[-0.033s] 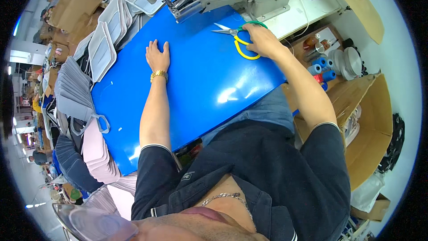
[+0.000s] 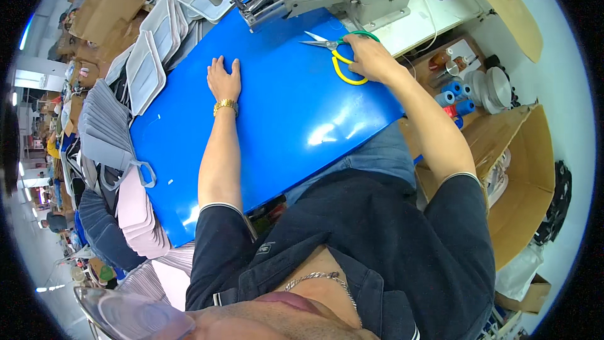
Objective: Assembling and sewing fabric or leather pouches at an industrial sewing workstation.
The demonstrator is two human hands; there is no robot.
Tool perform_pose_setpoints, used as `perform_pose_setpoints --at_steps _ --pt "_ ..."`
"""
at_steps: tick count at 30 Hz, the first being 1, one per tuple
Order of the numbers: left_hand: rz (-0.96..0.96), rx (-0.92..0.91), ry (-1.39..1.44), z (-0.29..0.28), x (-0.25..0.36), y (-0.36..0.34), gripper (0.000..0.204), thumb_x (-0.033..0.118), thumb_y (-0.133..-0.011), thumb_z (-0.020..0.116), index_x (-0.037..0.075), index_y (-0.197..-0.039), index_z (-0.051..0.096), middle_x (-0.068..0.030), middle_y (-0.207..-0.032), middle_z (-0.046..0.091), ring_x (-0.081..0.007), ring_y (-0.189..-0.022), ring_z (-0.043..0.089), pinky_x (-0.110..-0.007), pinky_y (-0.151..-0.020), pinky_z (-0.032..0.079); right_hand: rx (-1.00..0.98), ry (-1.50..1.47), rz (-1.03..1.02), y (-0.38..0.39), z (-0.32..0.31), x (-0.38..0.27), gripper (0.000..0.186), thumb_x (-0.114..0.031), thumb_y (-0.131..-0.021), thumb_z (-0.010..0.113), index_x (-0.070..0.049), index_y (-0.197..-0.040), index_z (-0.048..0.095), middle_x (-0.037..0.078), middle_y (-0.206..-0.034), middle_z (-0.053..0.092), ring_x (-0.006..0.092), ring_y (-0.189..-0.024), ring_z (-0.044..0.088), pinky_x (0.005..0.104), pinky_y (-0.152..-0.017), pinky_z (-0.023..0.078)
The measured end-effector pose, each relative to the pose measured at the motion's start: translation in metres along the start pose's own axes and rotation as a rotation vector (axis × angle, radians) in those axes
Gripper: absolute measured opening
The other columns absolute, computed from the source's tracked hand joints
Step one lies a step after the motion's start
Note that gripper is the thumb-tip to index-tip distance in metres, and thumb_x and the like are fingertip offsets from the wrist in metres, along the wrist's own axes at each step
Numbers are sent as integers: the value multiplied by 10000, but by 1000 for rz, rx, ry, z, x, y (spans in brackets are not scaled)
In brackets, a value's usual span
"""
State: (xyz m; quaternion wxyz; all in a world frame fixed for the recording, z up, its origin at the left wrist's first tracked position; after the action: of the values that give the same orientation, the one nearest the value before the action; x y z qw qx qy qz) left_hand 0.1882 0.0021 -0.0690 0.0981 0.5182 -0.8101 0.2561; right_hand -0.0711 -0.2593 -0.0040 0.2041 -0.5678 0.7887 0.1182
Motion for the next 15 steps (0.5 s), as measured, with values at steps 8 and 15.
perform_pose_setpoints --at_steps 8,15 --pt "6 -8 19 2 4 1 615 464 -898 563 47 -1348 519 -179 -1468 417 -377 -1391 322 -498 -1151 225 171 287 -49 9 -9 -5 636 -80 -685 693 -17 -1292 514 191 -852 645 366 -863 638 431 -798 497" --pt "10 -14 17 1 2 1 620 464 -898 566 47 -1353 512 -179 -1471 414 -379 -1396 313 -494 -1152 222 -108 112 177 13 -15 10 529 -114 -710 669 -5 -1212 541 251 -969 661 413 -949 630 467 -854 487"
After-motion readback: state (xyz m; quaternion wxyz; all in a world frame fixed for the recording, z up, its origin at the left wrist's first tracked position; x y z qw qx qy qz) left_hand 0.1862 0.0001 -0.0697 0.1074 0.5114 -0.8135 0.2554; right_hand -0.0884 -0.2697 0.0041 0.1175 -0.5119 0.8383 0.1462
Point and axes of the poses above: each hand's wrist, its own y-axis away from the middle knuckle, its own z-axis out of the palm, x = y × z, the point moved 9 cm from there along -y, towards the middle knuckle
